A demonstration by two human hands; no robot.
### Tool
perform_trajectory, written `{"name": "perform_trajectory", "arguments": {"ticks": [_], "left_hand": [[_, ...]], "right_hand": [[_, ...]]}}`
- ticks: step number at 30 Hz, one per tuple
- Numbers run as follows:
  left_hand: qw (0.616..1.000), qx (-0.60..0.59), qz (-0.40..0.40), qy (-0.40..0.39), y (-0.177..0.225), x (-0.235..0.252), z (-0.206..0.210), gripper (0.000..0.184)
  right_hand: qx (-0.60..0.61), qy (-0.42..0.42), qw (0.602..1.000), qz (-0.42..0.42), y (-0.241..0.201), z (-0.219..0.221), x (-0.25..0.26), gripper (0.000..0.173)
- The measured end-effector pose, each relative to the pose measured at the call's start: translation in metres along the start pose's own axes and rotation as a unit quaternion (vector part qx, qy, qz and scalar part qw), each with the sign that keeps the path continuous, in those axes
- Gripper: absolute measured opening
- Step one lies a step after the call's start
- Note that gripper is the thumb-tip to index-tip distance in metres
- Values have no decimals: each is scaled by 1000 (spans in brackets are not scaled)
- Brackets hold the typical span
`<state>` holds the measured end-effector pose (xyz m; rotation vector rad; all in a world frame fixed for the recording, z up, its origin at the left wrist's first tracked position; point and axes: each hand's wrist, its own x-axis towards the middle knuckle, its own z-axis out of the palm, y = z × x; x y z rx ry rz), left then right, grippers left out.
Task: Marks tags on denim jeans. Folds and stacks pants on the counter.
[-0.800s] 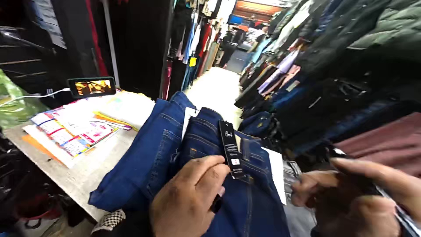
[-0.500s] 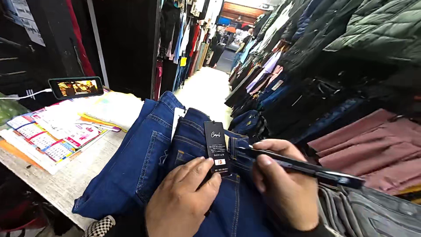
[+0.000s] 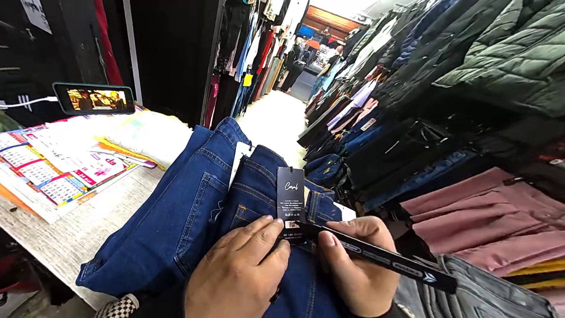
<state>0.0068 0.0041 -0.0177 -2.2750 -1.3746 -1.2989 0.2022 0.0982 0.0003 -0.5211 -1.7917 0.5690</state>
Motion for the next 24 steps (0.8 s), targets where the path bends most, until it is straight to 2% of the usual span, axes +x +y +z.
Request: {"name": "perform_trajectory", "arguments": {"ticks": [9, 24], "left_hand": [[1000, 6, 1, -4, 0, -1, 0, 26], [1000, 10, 5, 0, -1, -2, 2, 26]], "right_hand": [[-25, -33, 999, -14, 4, 2, -2, 18], [-48, -23, 998, -16, 5, 1, -2, 17]]}}
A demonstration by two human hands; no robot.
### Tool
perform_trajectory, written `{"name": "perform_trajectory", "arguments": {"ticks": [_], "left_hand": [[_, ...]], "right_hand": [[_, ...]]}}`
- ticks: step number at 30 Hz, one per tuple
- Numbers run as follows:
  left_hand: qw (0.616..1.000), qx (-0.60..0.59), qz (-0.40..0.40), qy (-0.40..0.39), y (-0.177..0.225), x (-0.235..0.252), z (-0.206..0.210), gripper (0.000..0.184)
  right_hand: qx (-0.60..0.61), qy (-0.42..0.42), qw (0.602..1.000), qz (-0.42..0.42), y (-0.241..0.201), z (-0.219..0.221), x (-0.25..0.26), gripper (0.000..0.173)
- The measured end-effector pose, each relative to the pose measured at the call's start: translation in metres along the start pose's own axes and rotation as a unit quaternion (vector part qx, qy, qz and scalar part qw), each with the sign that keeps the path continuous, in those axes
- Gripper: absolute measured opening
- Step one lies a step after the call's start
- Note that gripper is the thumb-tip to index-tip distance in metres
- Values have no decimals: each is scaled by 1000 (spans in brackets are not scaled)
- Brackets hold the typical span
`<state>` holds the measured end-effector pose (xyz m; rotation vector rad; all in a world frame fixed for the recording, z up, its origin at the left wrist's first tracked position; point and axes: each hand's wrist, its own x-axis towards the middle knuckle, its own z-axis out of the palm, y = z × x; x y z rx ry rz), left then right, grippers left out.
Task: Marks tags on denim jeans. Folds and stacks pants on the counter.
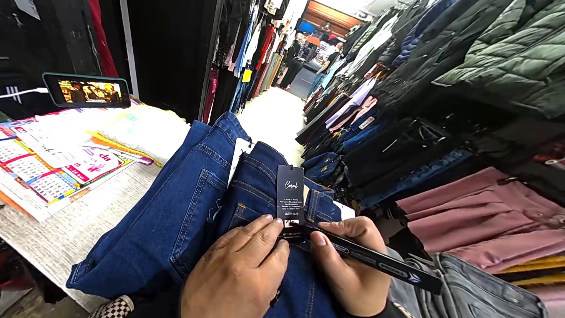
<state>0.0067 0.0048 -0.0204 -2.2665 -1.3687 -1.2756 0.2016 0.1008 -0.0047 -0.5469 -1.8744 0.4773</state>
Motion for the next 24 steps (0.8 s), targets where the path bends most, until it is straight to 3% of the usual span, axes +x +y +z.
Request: {"name": "perform_trajectory", "arguments": {"ticks": [11, 19, 24], "left_hand": [[1000, 2, 1, 3, 0, 0, 0, 26], [1000, 1, 2, 1, 0, 1, -1, 26], [1000, 2, 3, 0, 0, 0, -1, 26]], "right_hand": [[11, -29, 999, -18, -1, 1, -2, 15], [3, 30, 999, -12, 0, -3, -1, 15], [2, 23, 1000, -10, 3, -1, -1, 17]]}}
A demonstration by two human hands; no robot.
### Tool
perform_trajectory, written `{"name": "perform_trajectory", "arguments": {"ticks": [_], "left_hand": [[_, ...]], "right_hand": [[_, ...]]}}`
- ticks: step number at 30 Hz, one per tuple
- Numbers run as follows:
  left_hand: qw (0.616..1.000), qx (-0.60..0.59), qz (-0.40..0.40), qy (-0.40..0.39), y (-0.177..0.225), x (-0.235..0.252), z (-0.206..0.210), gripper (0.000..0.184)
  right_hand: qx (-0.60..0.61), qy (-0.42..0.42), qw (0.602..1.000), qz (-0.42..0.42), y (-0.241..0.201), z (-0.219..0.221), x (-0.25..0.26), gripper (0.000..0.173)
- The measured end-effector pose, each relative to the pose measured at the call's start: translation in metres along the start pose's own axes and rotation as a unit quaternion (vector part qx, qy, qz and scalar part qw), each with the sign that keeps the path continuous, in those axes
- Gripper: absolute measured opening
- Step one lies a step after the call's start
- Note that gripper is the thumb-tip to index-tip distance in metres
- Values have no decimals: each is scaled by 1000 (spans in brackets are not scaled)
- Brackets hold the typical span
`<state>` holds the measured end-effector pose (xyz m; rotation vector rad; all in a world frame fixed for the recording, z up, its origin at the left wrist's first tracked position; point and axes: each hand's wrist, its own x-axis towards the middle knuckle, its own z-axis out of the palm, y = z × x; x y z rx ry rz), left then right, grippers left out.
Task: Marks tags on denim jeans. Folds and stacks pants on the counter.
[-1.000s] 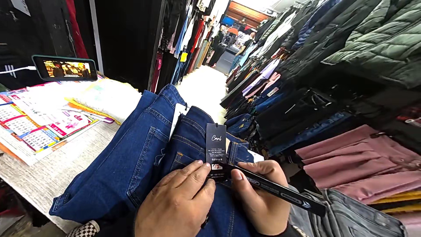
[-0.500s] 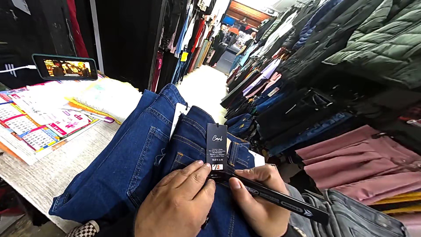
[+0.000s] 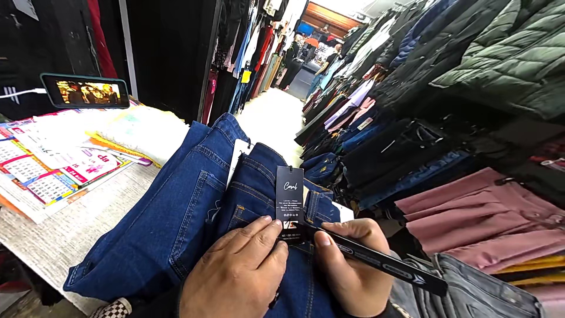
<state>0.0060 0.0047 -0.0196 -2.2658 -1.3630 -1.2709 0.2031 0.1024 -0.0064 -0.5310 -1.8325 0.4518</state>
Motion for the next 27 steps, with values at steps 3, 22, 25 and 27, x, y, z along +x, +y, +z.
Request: {"name": "perform_trajectory", "arguments": {"ticks": [3, 22, 25, 27], "left_hand": [[1000, 0, 1, 0, 0, 0, 0, 26], [1000, 3, 0, 1, 0, 0, 1, 26], [1000, 2, 1, 4, 0, -1, 2, 26], [1000, 1, 1, 2, 0, -1, 1, 26]], "right_hand": [[6, -9, 1000, 10, -1, 1, 0, 17], [-29, -8, 1000, -3, -1, -1, -1, 17], [-43, 2, 999, -5, 1, -2, -1, 16], [-40, 3, 999, -5, 1, -2, -1, 16]]}}
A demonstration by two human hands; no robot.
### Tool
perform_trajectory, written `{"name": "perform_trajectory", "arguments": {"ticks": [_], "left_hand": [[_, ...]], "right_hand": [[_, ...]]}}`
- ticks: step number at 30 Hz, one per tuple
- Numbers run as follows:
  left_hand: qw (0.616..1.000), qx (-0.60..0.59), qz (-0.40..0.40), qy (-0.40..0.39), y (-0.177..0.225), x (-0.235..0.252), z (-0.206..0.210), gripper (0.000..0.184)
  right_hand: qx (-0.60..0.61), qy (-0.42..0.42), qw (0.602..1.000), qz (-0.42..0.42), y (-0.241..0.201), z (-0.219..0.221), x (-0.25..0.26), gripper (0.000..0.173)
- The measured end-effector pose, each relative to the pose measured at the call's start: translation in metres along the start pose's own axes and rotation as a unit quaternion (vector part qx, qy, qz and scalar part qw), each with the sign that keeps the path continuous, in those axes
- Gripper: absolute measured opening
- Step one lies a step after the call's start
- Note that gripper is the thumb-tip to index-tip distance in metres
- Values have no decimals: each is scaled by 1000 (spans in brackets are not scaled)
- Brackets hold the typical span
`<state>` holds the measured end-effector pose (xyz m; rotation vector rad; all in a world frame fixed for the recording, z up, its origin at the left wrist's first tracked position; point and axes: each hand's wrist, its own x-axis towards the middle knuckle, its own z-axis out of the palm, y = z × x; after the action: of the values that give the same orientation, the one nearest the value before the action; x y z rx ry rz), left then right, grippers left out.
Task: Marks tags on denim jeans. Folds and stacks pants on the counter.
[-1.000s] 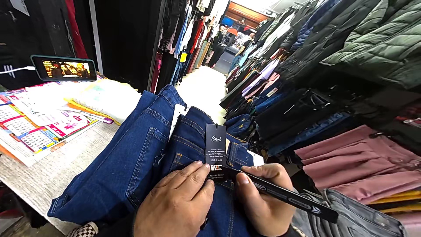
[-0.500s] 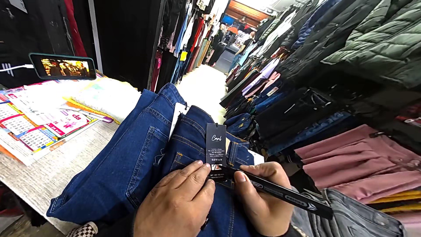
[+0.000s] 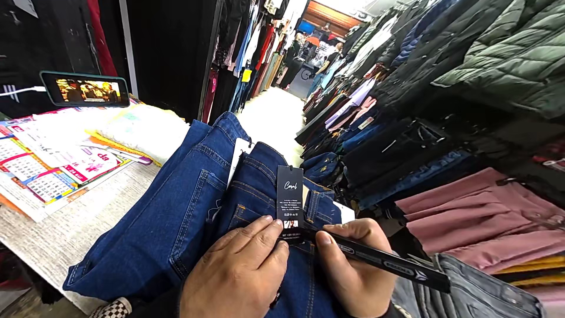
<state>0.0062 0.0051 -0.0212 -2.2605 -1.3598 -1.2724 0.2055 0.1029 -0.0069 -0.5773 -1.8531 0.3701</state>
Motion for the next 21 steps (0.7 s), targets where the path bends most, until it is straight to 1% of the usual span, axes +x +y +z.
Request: {"name": "perform_trajectory", "arguments": {"ticks": [6, 12, 18, 21], "left_hand": [[1000, 3, 2, -1, 0, 1, -1, 26], [1000, 2, -1, -2, 1, 0, 0, 26], [1000, 2, 1, 1, 0, 0, 0, 26], [1000, 1, 1, -1, 0, 0, 0, 26]], "right_hand": [[31, -22, 999, 9, -5, 2, 0, 16], [26, -6, 999, 24, -4, 2, 0, 17], [42, -25, 999, 24, -5, 2, 0, 17], [40, -14, 999, 27, -4, 2, 0, 17]]}}
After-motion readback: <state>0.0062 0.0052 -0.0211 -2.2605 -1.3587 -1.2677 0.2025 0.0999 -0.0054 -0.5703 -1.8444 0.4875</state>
